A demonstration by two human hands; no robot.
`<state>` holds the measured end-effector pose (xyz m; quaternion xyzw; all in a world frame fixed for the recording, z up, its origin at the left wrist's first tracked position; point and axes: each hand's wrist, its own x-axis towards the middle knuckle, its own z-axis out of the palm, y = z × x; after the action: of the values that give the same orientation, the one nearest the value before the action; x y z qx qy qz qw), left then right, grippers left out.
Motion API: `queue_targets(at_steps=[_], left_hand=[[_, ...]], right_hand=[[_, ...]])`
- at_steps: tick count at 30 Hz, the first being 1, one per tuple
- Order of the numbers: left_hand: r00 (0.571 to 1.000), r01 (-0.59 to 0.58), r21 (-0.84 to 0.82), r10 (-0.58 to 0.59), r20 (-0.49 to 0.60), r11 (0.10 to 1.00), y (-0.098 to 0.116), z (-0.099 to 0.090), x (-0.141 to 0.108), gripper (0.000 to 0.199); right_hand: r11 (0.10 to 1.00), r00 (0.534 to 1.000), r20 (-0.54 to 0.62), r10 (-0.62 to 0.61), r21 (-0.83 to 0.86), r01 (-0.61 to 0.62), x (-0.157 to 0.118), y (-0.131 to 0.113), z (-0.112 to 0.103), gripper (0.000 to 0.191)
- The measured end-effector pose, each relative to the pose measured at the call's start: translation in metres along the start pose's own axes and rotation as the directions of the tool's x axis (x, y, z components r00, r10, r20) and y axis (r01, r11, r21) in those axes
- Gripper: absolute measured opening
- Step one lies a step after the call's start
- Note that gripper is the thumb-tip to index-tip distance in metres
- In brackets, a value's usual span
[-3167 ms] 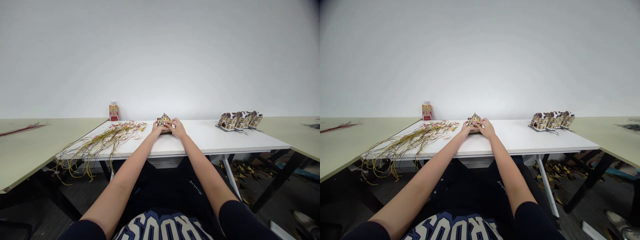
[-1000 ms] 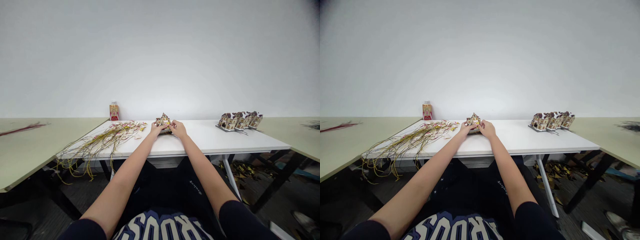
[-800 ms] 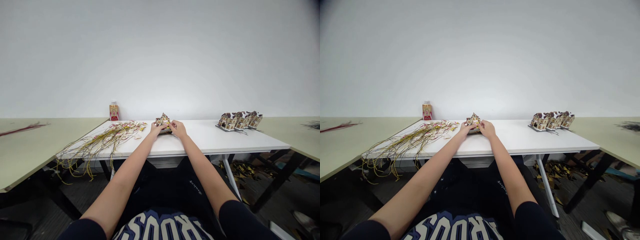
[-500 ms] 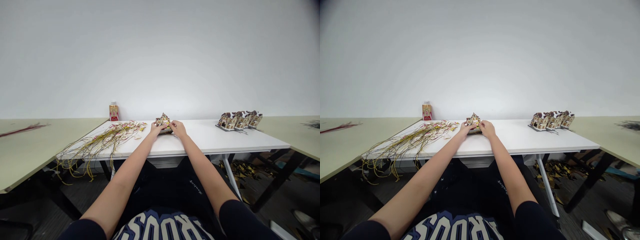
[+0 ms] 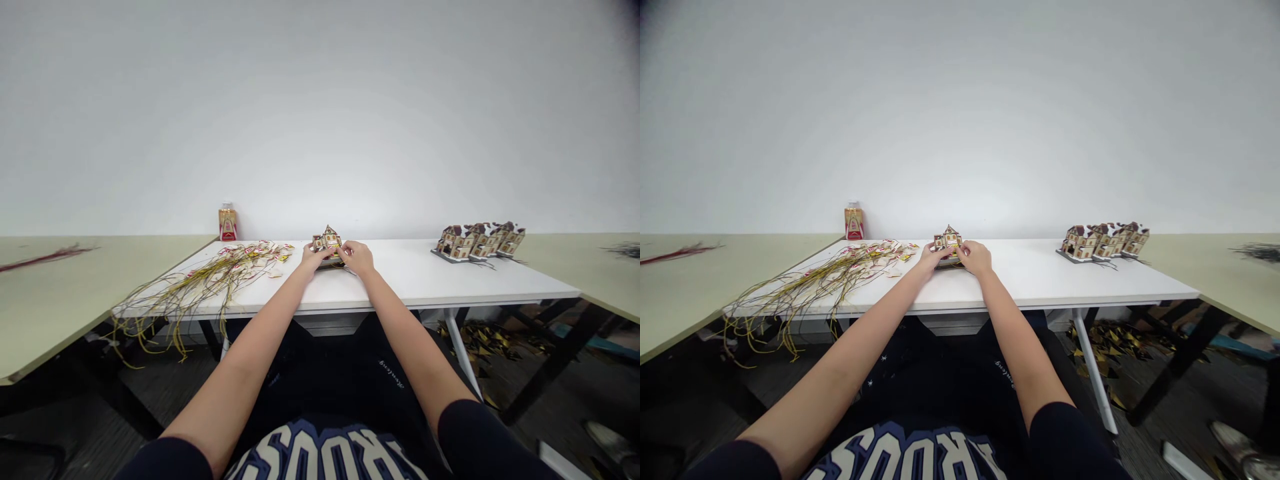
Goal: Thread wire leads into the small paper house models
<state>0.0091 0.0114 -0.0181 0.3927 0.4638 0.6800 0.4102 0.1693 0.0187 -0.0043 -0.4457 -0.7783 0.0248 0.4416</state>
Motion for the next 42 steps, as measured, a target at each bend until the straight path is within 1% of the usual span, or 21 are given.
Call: queue_targets(at_steps=[3, 7, 12, 18, 22, 27, 30, 34, 37, 42], left_hand=[[1.000, 0.004, -0.006, -0.004, 0.005, 1.000, -0.0014, -0.0005, 0.0019, 0.080], [1.000, 0.011, -0.017, -0.011, 0.004, 1.000, -0.0014, -0.0003, 0.0021, 0.080], [1.000, 0.000, 0.002, 0.000, 0.005, 1.000, 0.0001, 0.0007, -0.0005, 0.080], [1.000, -0.022, 0.026, 0.022, -0.005, 0.999, -0.0002, 0.0006, -0.0006, 0.083], [1.000, -0.026, 0.037, 0.026, -0.004, 0.999, -0.0012, 0.0001, 0.0000, 0.087], [0.999, -0.032, 0.034, 0.032, 0.004, 0.999, -0.0037, -0.0007, 0.0021, 0.088], [0.999, -0.043, 0.050, 0.043, 0.005, 0.998, -0.0065, -0.0017, 0.0049, 0.090], [0.999, -0.048, 0.040, 0.047, 0.016, 0.998, -0.0074, -0.0022, 0.0061, 0.091], [0.999, -0.045, 0.035, 0.044, 0.019, 0.998, -0.0055, -0.0015, 0.0042, 0.090], [0.999, -0.040, 0.055, 0.040, 0.001, 0.998, -0.0039, -0.0006, 0.0023, 0.089]], right_hand=[[0.999, 1.000, -0.003, 0.029, -0.031, -0.029, -0.0007, -0.0017, -0.0008, 0.029], [0.998, 0.999, -0.018, 0.033, -0.054, -0.034, -0.0013, -0.0028, -0.0016, 0.032], [0.999, 0.999, -0.036, 0.007, -0.043, -0.008, -0.0013, -0.0010, -0.0004, 0.030], [0.998, 0.996, -0.072, -0.052, -0.044, 0.049, -0.0003, 0.0018, 0.0022, 0.033], [0.998, 0.996, -0.071, -0.050, -0.038, 0.048, 0.0006, 0.0040, 0.0042, 0.032], [0.998, 0.992, -0.107, -0.065, -0.023, 0.063, 0.0007, 0.0063, 0.0061, 0.033], [0.999, 0.991, -0.126, -0.046, -0.005, 0.046, 0.0004, 0.0061, 0.0058, 0.034], [1.000, 0.998, -0.062, -0.008, -0.003, 0.007, 0.0004, 0.0047, 0.0046, 0.029], [1.000, 1.000, -0.024, -0.008, -0.025, 0.007, 0.0004, 0.0036, 0.0041, 0.028], [0.998, 0.999, -0.023, -0.036, -0.057, 0.034, 0.0011, 0.0045, 0.0051, 0.029]])
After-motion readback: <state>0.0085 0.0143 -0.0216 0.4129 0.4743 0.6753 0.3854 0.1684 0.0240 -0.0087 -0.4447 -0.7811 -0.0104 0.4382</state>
